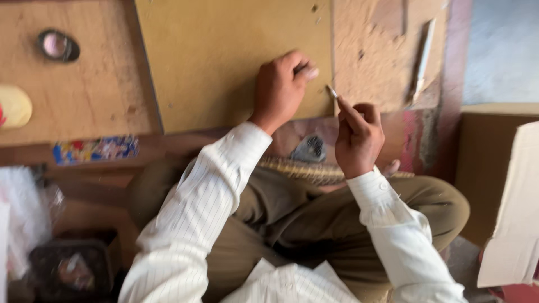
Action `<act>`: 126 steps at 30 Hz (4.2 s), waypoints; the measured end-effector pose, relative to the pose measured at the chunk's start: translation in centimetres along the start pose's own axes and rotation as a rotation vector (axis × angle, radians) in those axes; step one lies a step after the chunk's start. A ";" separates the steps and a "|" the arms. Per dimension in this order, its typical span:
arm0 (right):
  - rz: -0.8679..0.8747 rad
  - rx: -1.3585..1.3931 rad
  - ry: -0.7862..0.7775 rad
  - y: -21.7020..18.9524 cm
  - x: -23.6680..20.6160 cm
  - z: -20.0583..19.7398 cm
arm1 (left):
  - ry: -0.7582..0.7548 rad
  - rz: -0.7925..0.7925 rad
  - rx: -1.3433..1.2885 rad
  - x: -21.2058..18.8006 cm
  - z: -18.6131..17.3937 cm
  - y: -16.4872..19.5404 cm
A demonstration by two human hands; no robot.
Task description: The person sits on the floor at a workbench and uses a screwdriver to drive small screws into the back board of a picture frame, positioning each screw by hand before tightening it. They work around the board, inserting and tightening screws one at a time.
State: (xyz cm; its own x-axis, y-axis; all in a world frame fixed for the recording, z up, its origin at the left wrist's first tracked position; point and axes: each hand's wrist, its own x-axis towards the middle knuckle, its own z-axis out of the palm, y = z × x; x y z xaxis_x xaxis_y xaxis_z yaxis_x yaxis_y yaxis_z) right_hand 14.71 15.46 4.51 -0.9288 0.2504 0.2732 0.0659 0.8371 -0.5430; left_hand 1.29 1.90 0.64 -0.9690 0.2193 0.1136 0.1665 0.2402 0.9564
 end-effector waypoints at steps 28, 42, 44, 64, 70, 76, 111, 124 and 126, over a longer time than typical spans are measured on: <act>-0.172 -0.157 -0.376 0.3 5.3 -6.1 | -0.003 0.042 -0.006 0.7 1.3 -1.0; 1.052 0.507 -0.657 3.0 8.8 -5.7 | -0.025 0.001 0.049 0.9 2.3 -0.5; 0.861 0.288 -0.681 2.4 9.0 -5.8 | -0.028 0.001 0.077 0.9 2.5 -0.5; 0.609 -0.063 -0.922 0.1 13.5 -6.1 | 0.002 0.025 0.041 0.7 3.5 -0.2; 0.361 -0.180 -0.952 -0.2 13.5 -6.2 | -0.003 0.020 0.047 0.8 3.8 -0.1; -0.824 -0.815 -0.822 -1.9 12.2 -7.8 | 0.015 0.039 0.047 0.7 3.6 -0.4; 0.639 0.623 -0.101 5.5 6.6 2.8 | -0.049 -0.049 -0.004 0.7 0.8 0.6; 0.417 0.428 -0.199 3.9 5.6 3.1 | -0.042 -0.005 0.016 0.5 0.8 0.4; 0.258 0.139 -0.186 3.7 5.6 3.0 | -0.046 -0.003 0.016 0.4 0.6 0.4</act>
State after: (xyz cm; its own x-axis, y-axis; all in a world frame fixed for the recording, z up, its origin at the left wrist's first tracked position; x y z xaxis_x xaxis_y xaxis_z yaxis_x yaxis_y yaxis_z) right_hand 8.64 18.50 1.60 -0.9396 0.3411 -0.0296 0.2686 0.6807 -0.6815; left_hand 1.03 2.63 0.87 -0.9603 0.2614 0.0977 0.1665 0.2556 0.9523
